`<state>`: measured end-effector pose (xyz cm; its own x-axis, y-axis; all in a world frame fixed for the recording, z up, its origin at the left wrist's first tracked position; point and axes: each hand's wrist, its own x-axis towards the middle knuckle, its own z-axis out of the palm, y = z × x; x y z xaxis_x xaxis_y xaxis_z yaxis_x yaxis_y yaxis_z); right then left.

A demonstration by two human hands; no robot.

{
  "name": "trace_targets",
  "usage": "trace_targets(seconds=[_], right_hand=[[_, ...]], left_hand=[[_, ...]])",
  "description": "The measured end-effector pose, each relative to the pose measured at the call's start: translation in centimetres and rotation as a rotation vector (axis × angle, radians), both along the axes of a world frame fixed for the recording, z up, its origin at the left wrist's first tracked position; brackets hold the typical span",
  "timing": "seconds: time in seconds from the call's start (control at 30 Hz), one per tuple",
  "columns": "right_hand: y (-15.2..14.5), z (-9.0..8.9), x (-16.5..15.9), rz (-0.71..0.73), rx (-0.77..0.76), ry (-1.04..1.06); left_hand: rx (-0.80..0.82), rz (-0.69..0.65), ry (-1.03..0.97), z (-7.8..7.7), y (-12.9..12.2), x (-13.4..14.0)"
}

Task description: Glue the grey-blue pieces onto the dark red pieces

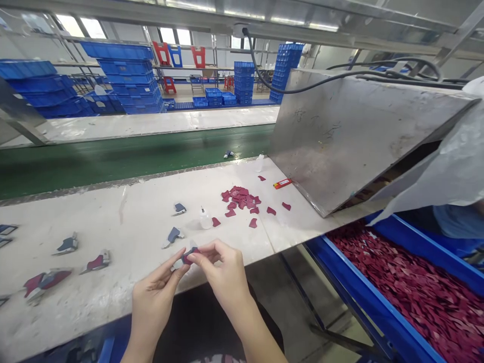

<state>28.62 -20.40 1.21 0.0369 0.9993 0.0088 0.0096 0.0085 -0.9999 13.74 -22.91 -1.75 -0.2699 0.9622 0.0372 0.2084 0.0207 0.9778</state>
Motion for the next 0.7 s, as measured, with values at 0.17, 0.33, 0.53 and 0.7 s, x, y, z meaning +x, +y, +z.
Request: trace_targets(seconds=[0.17, 0.33, 0.53, 0.7], right_hand=[[-0.09, -0.07, -0.10, 0.009, 0.007, -0.049], [-0.24, -0.21, 0.08, 0.017, 0.001, -0.059], [-0.16, -0.56, 0.13, 0.022, -0.051, -0.024], [-0.22, -0.59, 0.09, 0.005, -0.033, -0.059]], left_hand=[[-0.005, -0.013, 0.011, 0.06, -0.24, 0.01], [-0.007, -0.021, 0.033, 0.32, -0.35, -0.01], [0.000, -0.052, -0.006, 0.12, -0.15, 0.11], [0.003, -0.064, -0.007, 0.21, -0.19, 0.15]])
